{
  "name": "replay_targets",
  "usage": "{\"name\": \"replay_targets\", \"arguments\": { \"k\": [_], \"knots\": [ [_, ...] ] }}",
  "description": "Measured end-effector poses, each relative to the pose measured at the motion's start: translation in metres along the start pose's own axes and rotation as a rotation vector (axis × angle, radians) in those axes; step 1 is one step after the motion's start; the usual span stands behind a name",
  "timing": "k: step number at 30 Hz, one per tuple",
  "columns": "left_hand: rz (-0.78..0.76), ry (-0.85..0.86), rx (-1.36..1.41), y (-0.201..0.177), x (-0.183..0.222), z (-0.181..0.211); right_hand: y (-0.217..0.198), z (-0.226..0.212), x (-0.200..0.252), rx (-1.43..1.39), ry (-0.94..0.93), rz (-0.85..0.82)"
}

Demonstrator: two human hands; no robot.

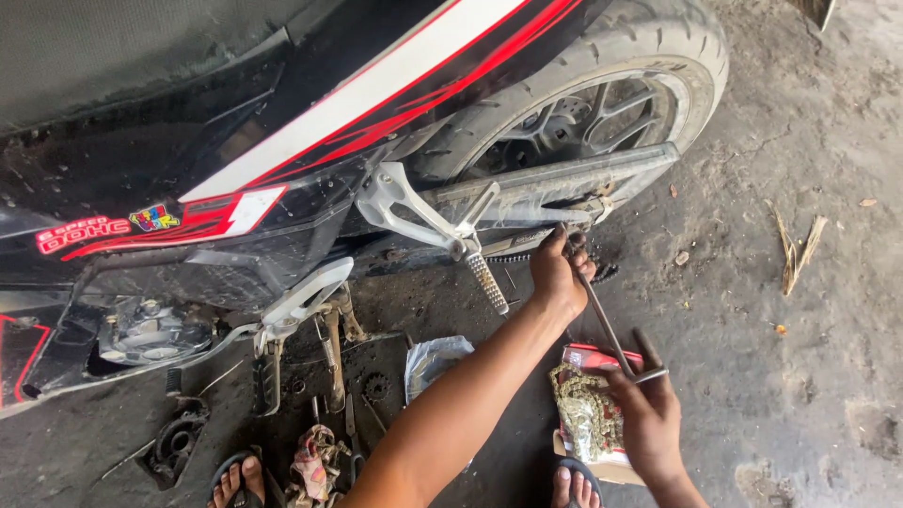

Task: The person works on the rear wheel area of a motorcycle, wiping parts with a rag, removing fasteners by hand, and retrieving tools from a basin of assorted tools. They then use a pry bar and a power impact wrench to work on the chain and sprocket at the rear wheel.

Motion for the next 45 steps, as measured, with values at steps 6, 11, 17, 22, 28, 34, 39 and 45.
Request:
{"name": "replay_targets", "arguments": {
  "k": [6,11,17,22,28,34,39,45],
  "knots": [
    [0.006,-0.076,-0.040,0.000,0.002,-0.004,0.064,-0.054,0.024,1.786,-0.854,0.264],
    [-0.005,-0.061,-0.001,-0.004,-0.006,-0.007,0.003,0.021,0.013,-0.495,0.156,0.032],
    [0.025,-0.037,-0.055,-0.001,0.000,-0.003,0.001,-0.021,0.004,0.142,-0.074,0.158],
    [0.017,0.011,-0.095,-0.012,-0.002,-0.002,0.062,-0.054,0.023,1.841,-0.741,0.117],
    [0.003,0.045,-0.064,-0.018,-0.008,-0.003,-0.020,-0.028,0.033,1.297,-0.539,0.330],
    [-0.015,0.057,-0.025,0.003,0.010,-0.001,0.000,-0.023,0.007,0.661,-0.123,0.179],
    [0.010,0.079,-0.030,0.001,0.015,0.000,0.054,-0.054,0.022,1.914,-0.907,0.154],
    [0.099,0.123,-0.031,0.006,0.024,0.003,-0.021,0.012,0.020,-0.224,0.171,0.401]
  ]
}}
Point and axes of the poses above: each hand's wrist, its own x-axis away from the middle knuckle, its own y-axis out of the palm, z = x × y, the point moved 8 cm from there along -x, towards the middle knuckle, and after that the axes turned 5 degrees about x, right-handed, at the moved point
